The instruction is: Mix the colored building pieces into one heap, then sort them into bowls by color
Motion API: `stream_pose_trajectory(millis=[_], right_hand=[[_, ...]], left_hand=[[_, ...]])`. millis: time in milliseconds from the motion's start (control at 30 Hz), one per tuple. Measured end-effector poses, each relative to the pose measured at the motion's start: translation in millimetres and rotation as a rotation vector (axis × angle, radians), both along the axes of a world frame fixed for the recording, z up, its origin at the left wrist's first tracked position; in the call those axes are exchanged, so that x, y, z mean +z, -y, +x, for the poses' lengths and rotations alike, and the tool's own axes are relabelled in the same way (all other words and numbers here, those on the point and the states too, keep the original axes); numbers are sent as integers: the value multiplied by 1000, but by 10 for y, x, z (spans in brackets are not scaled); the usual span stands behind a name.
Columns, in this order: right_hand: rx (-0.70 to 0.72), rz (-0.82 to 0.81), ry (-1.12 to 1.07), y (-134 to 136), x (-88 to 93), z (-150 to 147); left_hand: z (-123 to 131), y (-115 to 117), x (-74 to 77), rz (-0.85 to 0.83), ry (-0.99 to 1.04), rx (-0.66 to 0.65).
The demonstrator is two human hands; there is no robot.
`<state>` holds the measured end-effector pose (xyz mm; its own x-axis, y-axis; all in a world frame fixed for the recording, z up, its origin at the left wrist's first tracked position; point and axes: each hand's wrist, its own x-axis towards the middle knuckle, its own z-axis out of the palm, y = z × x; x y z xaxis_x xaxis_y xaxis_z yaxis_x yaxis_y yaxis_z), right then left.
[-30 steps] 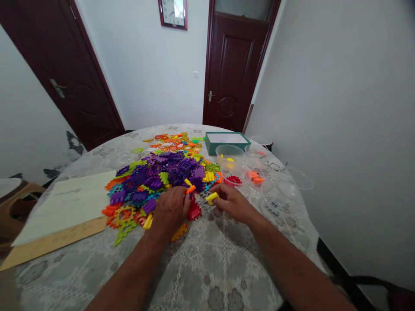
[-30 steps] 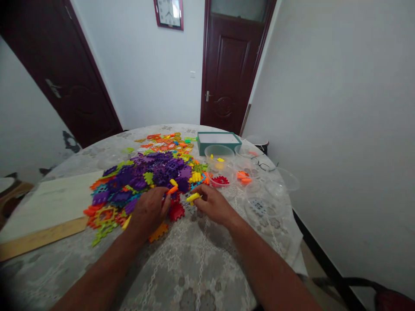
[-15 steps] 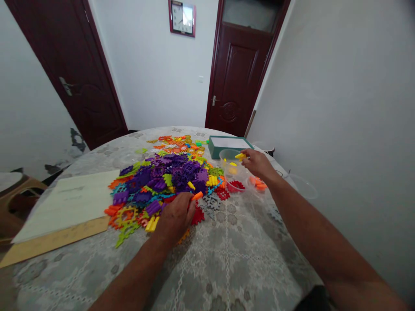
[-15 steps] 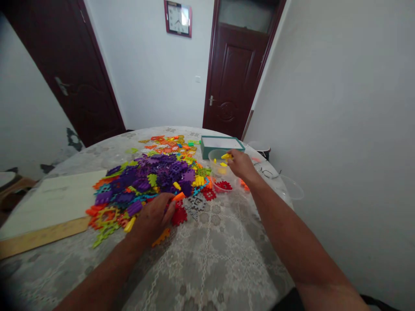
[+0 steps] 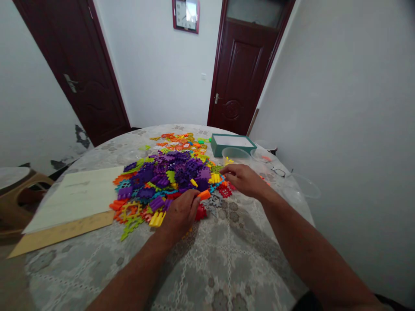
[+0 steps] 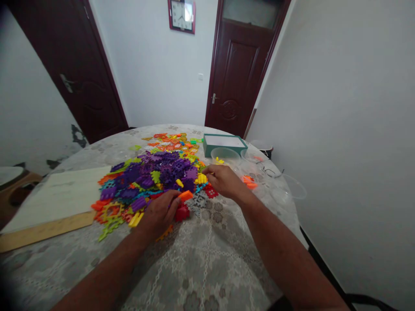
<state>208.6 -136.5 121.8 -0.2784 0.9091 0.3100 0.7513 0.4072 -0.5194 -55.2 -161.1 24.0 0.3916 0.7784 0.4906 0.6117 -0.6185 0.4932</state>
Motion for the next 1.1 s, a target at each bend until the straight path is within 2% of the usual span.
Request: stream_pose_trajectory(millis=[100,167,333,433,567,700,800,967,1033,1100], right_hand=[[-63,-21,-33,-18,61,96],[-74,-31,-57,62,65,100],[66,-94,-135,479,-144,-212],[83,-51,-165,650,-277,-363],[155,-25,-164,755,-329,-364],[161,-9,-68,792,-281,-234],[45,42,9,708,-181,53],[-388,248,156,331,-36,831],[-492,295,181,240,-17,1081],[-542,317,190,272,-15,1227]], left_hand=[[8,-4,10,-4,17,2],[10,2,33,-9,39,2],[6,45,92,-97,69,-97],[2,46,86,-141,86,-166],[24,40,75,-190,86,-250],[58,67,61,-213,62,-303],[45,53,0,-166,43,-275],[-6,-26,-100,-79,-3,-239],[-8,-34,-102,-69,-23,-231],[0,-23,-85,-59,-33,-230]])
